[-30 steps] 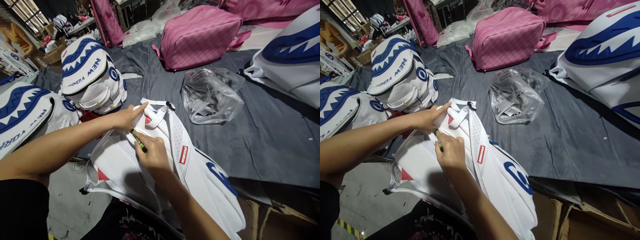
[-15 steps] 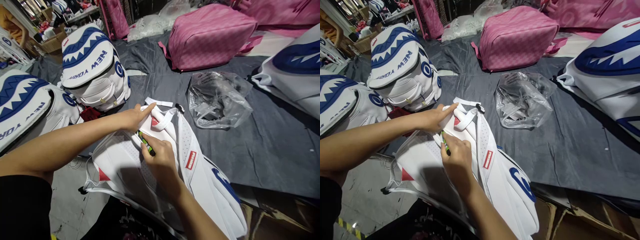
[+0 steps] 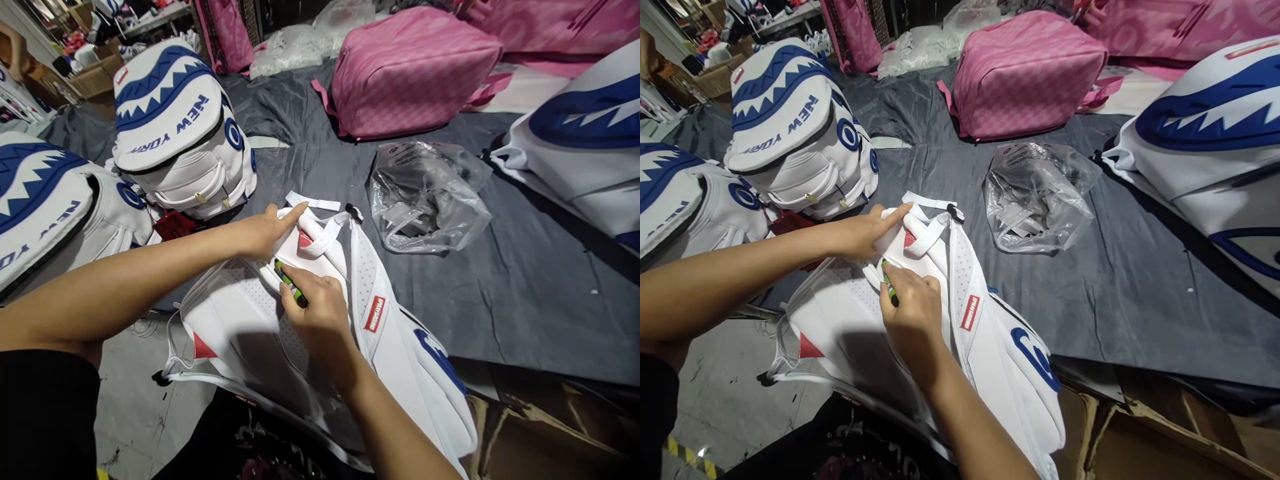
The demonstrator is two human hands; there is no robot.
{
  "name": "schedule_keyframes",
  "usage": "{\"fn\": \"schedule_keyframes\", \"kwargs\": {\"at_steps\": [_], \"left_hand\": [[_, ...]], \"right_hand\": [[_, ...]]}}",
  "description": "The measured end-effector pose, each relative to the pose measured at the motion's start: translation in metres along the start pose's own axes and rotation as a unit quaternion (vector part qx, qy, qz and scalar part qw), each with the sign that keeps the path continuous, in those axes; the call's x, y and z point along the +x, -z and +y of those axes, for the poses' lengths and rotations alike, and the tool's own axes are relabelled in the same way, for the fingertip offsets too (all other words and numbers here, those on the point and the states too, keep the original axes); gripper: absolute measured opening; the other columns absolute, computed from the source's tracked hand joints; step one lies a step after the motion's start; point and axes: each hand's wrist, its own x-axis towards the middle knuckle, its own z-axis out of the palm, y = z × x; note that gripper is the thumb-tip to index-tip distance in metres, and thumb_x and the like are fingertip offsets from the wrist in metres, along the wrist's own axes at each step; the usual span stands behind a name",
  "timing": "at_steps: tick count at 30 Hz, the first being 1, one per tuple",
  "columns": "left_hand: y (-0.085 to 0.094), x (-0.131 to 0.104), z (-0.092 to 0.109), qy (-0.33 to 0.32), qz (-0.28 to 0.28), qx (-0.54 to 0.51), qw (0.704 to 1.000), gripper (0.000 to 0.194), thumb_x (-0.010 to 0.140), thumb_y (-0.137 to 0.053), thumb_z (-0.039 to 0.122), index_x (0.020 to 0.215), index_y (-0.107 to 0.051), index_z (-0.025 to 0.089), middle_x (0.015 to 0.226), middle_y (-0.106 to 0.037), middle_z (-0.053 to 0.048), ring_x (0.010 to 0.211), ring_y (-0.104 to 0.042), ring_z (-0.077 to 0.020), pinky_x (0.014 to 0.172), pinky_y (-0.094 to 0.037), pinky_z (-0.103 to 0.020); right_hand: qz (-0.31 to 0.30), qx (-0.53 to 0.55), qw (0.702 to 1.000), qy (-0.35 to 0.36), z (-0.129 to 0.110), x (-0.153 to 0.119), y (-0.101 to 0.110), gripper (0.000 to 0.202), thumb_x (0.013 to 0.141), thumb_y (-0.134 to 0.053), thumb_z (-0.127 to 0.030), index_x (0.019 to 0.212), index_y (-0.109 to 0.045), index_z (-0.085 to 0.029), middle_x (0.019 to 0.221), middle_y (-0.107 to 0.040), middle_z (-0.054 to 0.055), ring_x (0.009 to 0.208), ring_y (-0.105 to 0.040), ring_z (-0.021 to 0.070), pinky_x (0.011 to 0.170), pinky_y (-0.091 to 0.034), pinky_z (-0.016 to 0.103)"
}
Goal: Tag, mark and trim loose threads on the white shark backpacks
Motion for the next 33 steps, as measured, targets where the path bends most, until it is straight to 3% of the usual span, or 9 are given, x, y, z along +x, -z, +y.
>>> {"fn": "schedule_keyframes", "kwargs": {"at_steps": [22,26,30,33], "left_hand": [[-0.0052,0.0013,-0.0044,-0.022,0.019,0.001,1.000,0.113,0.079,-0.061,0.018,0.152,0.023,0.036,0.139,-0.037,-0.017,0.087,-0.068,-0.0210,0.075,-0.051,-0.028],[-0.0051,0.0008,-0.0039,-0.019,0.017,-0.001,1.000,0.114,0.079,-0.062,0.019,0.151,0.024,0.036,0.140,-0.035,-0.017,0.090,-0.068,-0.0216,0.076,-0.051,-0.028],[-0.0057,0.0009,-0.0046,-0.020,0.019,0.003,1.000,0.115,0.079,-0.062,0.019,0.151,0.024,0.037,0.140,-0.036,-0.017,0.089,-0.068,-0.0223,0.076,-0.051,-0.029],[-0.0069,0.0014,-0.0058,-0.026,0.031,0.006,0.999,0.114,0.078,-0.063,0.020,0.152,0.024,0.036,0.139,-0.037,-0.016,0.090,-0.069,-0.0221,0.075,-0.051,-0.028]], "right_hand": [[-0.013,0.003,1.000,-0.012,-0.0007,0.0023,-0.0001,0.034,0.089,-0.057,-0.021,0.121,-0.069,-0.020,0.119,-0.073,0.006,0.110,-0.068,0.0246,0.092,-0.048,0.040],[-0.049,0.051,0.997,-0.009,0.0004,0.0036,-0.0008,0.033,0.089,-0.057,-0.022,0.119,-0.070,-0.022,0.117,-0.074,0.005,0.105,-0.070,0.0224,0.090,-0.051,0.036],[-0.001,0.014,1.000,-0.013,0.0000,0.0029,-0.0030,0.034,0.090,-0.056,-0.022,0.120,-0.070,-0.019,0.119,-0.072,0.008,0.117,-0.065,0.0272,0.097,-0.048,0.043],[-0.048,0.048,0.998,-0.002,0.0002,0.0048,-0.0028,0.033,0.090,-0.056,-0.022,0.120,-0.070,-0.020,0.119,-0.073,0.007,0.113,-0.067,0.0239,0.096,-0.050,0.039]]}}
